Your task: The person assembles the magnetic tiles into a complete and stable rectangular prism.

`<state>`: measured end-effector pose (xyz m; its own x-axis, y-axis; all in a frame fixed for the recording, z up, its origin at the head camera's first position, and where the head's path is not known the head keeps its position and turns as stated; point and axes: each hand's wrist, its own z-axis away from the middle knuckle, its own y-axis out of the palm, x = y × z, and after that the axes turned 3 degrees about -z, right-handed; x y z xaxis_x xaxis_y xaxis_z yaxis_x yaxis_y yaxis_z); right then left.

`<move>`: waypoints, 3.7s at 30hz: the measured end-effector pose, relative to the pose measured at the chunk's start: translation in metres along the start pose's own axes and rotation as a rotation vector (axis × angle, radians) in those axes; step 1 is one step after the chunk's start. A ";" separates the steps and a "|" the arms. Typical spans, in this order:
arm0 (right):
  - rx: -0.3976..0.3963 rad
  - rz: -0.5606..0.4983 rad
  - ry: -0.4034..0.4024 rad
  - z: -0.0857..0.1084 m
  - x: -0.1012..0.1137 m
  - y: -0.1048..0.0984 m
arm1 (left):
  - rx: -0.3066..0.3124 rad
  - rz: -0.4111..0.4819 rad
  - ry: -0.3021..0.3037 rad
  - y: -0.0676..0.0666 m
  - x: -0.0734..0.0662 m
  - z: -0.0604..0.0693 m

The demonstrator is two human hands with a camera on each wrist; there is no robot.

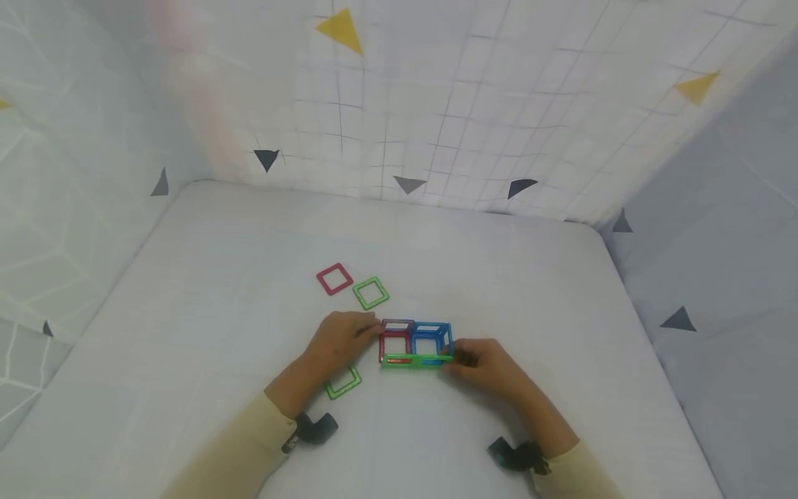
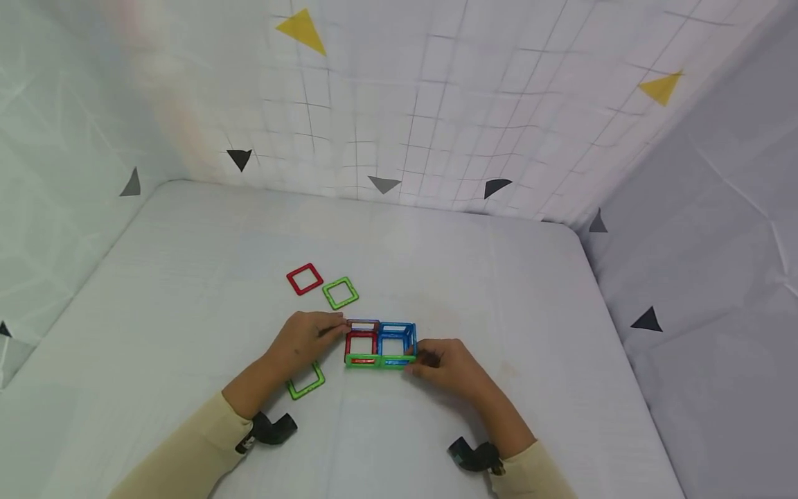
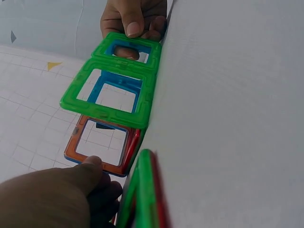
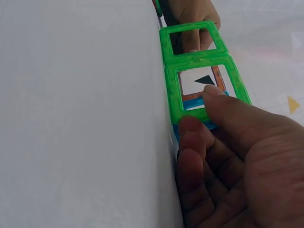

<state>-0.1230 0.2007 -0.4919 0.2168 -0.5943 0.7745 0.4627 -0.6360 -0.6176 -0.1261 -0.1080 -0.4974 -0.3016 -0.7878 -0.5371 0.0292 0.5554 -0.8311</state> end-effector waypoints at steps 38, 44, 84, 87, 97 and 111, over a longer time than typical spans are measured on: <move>-0.025 -0.055 -0.047 0.004 -0.006 0.003 | 0.162 -0.343 -0.184 -0.032 -0.021 0.060; -0.020 -0.061 -0.011 0.004 -0.005 0.003 | 0.180 -0.345 -0.178 -0.037 -0.025 0.072; -0.022 -0.058 -0.006 0.005 -0.008 0.004 | 0.145 -0.133 -0.168 -0.034 -0.028 0.063; -0.025 -0.054 -0.010 0.005 -0.007 0.003 | 0.122 -0.085 -0.163 -0.033 -0.025 0.061; -0.029 -0.053 0.012 0.006 -0.005 0.001 | 0.025 -0.033 -0.060 -0.023 -0.017 0.055; -0.027 -0.054 -0.029 0.007 -0.006 0.003 | 0.037 0.048 0.007 -0.018 -0.009 0.045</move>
<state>-0.1172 0.2054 -0.4974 0.2175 -0.5441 0.8103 0.4509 -0.6803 -0.5778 -0.0815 -0.1229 -0.4844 -0.3055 -0.7584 -0.5758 0.0793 0.5823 -0.8091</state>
